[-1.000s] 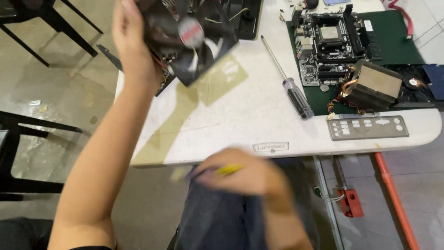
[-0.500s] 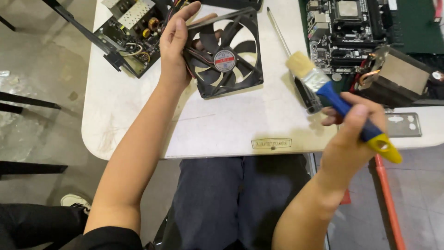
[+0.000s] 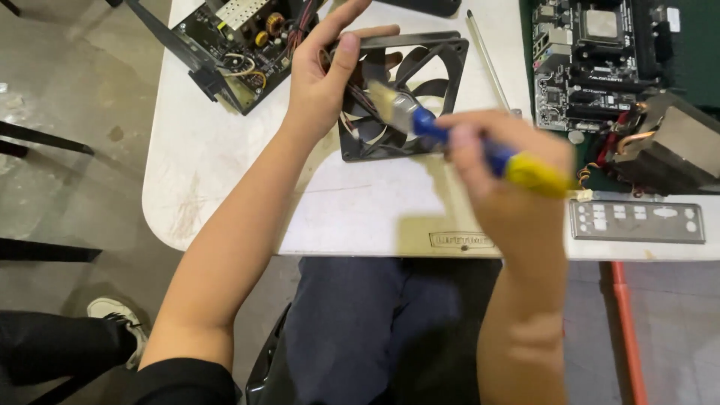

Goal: Cleaning a computer case fan using a small brush and performing maintenance on other computer components like the power supply and motherboard.

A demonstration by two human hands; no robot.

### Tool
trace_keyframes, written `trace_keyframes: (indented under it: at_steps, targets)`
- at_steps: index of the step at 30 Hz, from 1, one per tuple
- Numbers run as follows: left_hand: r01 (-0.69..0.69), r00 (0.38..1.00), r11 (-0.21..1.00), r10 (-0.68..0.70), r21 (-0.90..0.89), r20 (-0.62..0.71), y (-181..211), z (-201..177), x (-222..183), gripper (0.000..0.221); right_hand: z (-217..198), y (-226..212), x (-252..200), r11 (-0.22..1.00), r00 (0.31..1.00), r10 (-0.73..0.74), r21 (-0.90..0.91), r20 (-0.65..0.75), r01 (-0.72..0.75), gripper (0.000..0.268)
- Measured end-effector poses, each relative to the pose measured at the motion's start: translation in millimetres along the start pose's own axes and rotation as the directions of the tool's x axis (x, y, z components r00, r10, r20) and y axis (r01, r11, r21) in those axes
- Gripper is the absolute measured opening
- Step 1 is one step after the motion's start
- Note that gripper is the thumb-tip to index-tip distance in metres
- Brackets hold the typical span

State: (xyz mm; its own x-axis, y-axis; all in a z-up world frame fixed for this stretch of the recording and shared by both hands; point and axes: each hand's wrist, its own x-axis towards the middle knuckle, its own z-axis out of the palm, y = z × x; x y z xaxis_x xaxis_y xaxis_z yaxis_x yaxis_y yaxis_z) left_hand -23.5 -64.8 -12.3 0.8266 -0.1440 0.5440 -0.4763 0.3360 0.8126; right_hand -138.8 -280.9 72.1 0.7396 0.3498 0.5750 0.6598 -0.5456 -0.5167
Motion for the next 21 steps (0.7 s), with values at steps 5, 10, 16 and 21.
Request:
trace_keyframes:
  at_steps: [5, 10, 16, 21]
  targets:
    - [-0.115, 0.993, 0.993, 0.115, 0.037, -0.003, -2, 1, -1, 0.046, -8, -15, 12, 0.985, 0.993, 0.103, 0.135, 0.052, -0.109, 0.020]
    - [-0.151, 0.988, 0.925, 0.155, 0.350, 0.016, 11, -4, 0, 0.050, -14, -2, 17, 0.989, 0.994, 0.095, 0.107, 0.054, -0.100, 0.027]
    - [-0.153, 0.988, 0.940, 0.151, 0.304, 0.029, 13, -5, 0, 0.048, -21, -2, 27, 0.989, 0.981, 0.139, 0.023, 0.135, -0.144, 0.030]
    - [-0.134, 0.991, 0.975, 0.133, 0.179, 0.022, 14, -3, 0, 0.047, -25, -3, 34, 0.986, 0.957, 0.136, 0.062, 0.254, -0.157, 0.018]
